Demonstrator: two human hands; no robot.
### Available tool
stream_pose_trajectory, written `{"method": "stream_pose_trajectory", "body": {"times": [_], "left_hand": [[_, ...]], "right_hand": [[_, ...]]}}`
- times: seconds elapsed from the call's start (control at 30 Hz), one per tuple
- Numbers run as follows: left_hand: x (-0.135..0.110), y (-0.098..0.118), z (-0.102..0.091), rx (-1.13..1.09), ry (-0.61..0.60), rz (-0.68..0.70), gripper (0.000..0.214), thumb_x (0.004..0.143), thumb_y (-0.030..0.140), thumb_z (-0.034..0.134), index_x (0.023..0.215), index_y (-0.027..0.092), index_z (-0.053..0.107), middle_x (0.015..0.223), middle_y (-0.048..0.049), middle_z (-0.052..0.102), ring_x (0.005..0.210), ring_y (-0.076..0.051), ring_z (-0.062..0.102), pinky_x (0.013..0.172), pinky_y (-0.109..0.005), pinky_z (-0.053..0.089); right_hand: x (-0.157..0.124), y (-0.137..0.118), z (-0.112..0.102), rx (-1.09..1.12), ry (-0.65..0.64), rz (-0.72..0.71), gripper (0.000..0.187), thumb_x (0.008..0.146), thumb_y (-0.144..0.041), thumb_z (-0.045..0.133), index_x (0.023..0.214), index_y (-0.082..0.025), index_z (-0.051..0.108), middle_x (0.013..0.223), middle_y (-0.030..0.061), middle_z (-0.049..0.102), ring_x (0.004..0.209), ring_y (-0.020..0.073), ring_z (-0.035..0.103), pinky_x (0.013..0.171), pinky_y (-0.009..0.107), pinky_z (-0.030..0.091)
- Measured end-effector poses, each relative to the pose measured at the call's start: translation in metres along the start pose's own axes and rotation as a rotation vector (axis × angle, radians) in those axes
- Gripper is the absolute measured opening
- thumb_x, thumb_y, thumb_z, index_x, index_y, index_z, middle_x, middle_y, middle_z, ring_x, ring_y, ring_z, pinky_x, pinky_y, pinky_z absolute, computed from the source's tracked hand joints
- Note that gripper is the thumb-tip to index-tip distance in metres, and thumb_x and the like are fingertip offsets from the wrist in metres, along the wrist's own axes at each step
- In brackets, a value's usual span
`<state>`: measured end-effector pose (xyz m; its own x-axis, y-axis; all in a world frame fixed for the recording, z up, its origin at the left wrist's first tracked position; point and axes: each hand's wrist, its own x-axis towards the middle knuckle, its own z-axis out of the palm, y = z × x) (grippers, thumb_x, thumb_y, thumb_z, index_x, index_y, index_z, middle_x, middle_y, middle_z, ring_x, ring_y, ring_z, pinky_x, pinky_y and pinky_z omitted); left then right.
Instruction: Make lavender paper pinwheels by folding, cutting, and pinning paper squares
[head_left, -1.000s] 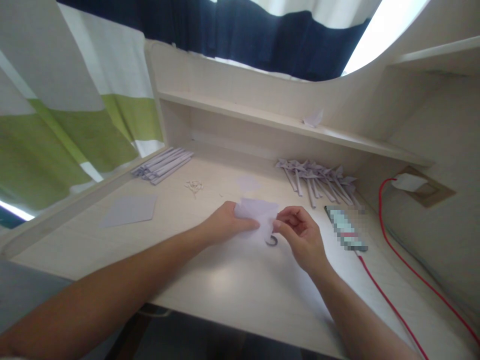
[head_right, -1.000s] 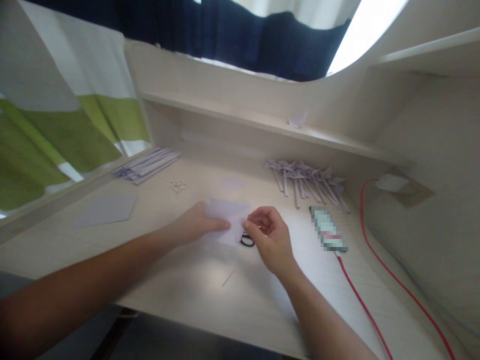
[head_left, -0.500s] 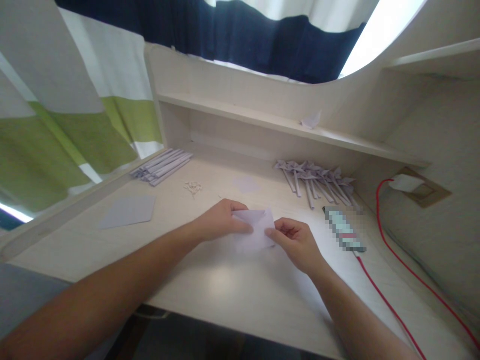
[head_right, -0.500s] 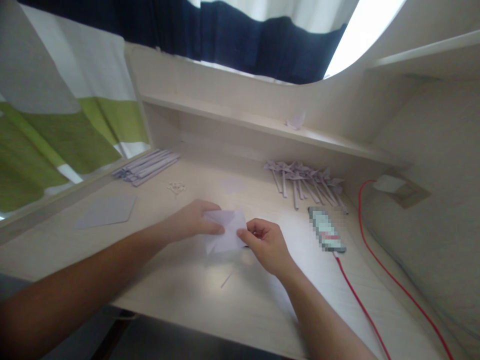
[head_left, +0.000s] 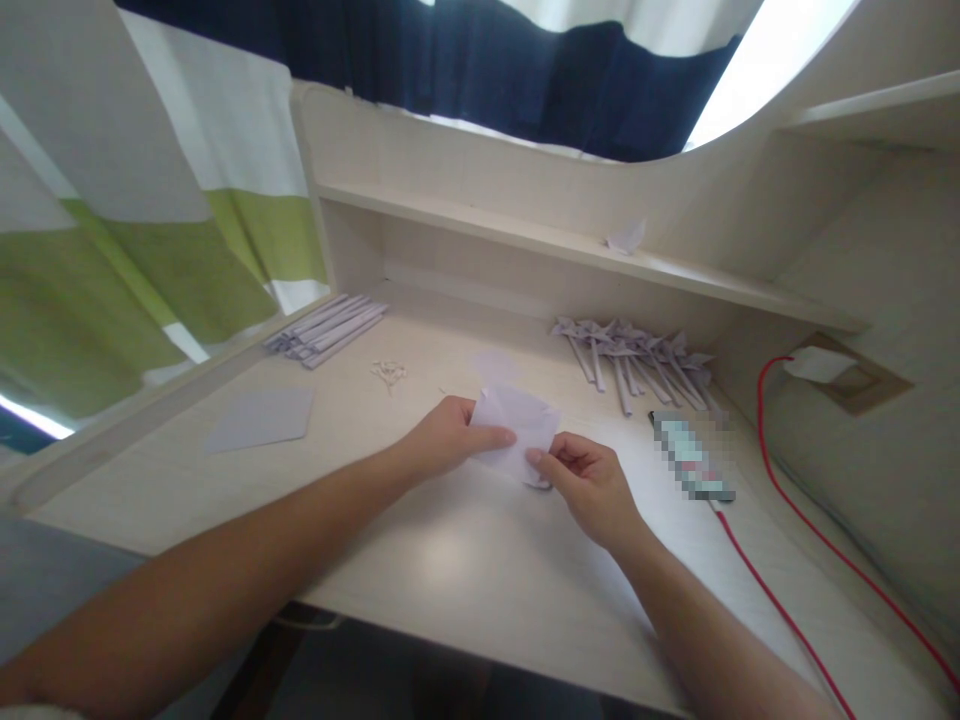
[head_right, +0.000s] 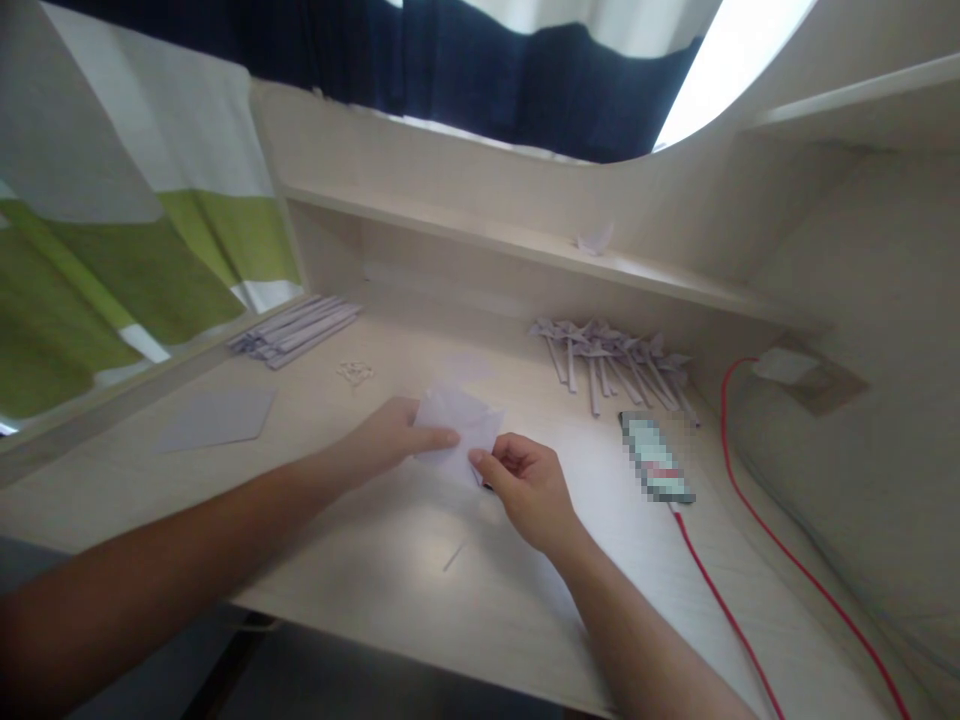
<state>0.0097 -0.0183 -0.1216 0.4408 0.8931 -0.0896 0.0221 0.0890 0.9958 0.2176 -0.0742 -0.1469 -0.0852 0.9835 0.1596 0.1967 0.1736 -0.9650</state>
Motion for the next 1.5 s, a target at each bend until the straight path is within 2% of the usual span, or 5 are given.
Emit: {"method": "stream_pose_trajectory", "body": {"times": [0.17,0.27,0.43,0.77,1.5], "left_hand": [[0.000,-0.003,0.001,0.030,0.022,-0.004,0.022,0.066,0.031,0.082,0.072,0.011,0.076,0.066,-0.0043,0.071,0.059,-0.016,0.063,0.059,-0.026,0.047],[0.000,-0.003,-0.001,0.013,0.050,-0.004,0.026,0.066,0.032,0.082,0.079,0.010,0.077,0.072,-0.0060,0.074,0.063,-0.018,0.065,0.061,-0.027,0.048],[-0.001,-0.001,-0.002,-0.071,0.101,0.022,0.034,0.067,0.031,0.083,0.091,0.008,0.078,0.084,-0.0096,0.077,0.070,-0.019,0.068,0.068,-0.028,0.049],[-0.001,0.000,-0.003,-0.069,0.093,0.008,0.034,0.067,0.031,0.083,0.090,0.007,0.076,0.079,-0.0077,0.074,0.067,-0.017,0.065,0.065,-0.027,0.046],[-0.003,0.003,-0.001,0.055,0.143,0.015,0.031,0.065,0.033,0.081,0.084,0.009,0.077,0.080,-0.0080,0.075,0.069,-0.019,0.066,0.065,-0.028,0.049]], "right_hand": [[0.000,-0.001,0.004,0.028,-0.012,-0.008,0.032,0.083,-0.045,0.080,0.068,-0.020,0.066,0.061,-0.0011,0.063,0.057,0.0138,0.056,0.055,0.027,0.045],[-0.001,0.000,0.005,0.125,0.007,-0.078,0.016,0.085,-0.031,0.078,0.094,-0.023,0.068,0.071,-0.0030,0.066,0.062,0.0141,0.061,0.060,0.027,0.049],[-0.007,0.002,0.000,0.017,0.028,-0.288,0.041,0.085,-0.012,0.072,0.119,-0.030,0.060,0.089,-0.0032,0.069,0.076,0.0147,0.066,0.073,0.029,0.054],[-0.009,-0.006,-0.005,-0.220,-0.027,-0.331,0.003,0.090,-0.023,0.074,0.092,-0.024,0.076,0.093,0.0046,0.075,0.087,0.0219,0.069,0.079,0.036,0.056],[-0.005,-0.001,-0.004,-0.079,0.016,-0.139,0.009,0.084,-0.029,0.081,0.091,-0.023,0.081,0.086,0.0040,0.079,0.077,0.0183,0.070,0.072,0.031,0.057]]}}
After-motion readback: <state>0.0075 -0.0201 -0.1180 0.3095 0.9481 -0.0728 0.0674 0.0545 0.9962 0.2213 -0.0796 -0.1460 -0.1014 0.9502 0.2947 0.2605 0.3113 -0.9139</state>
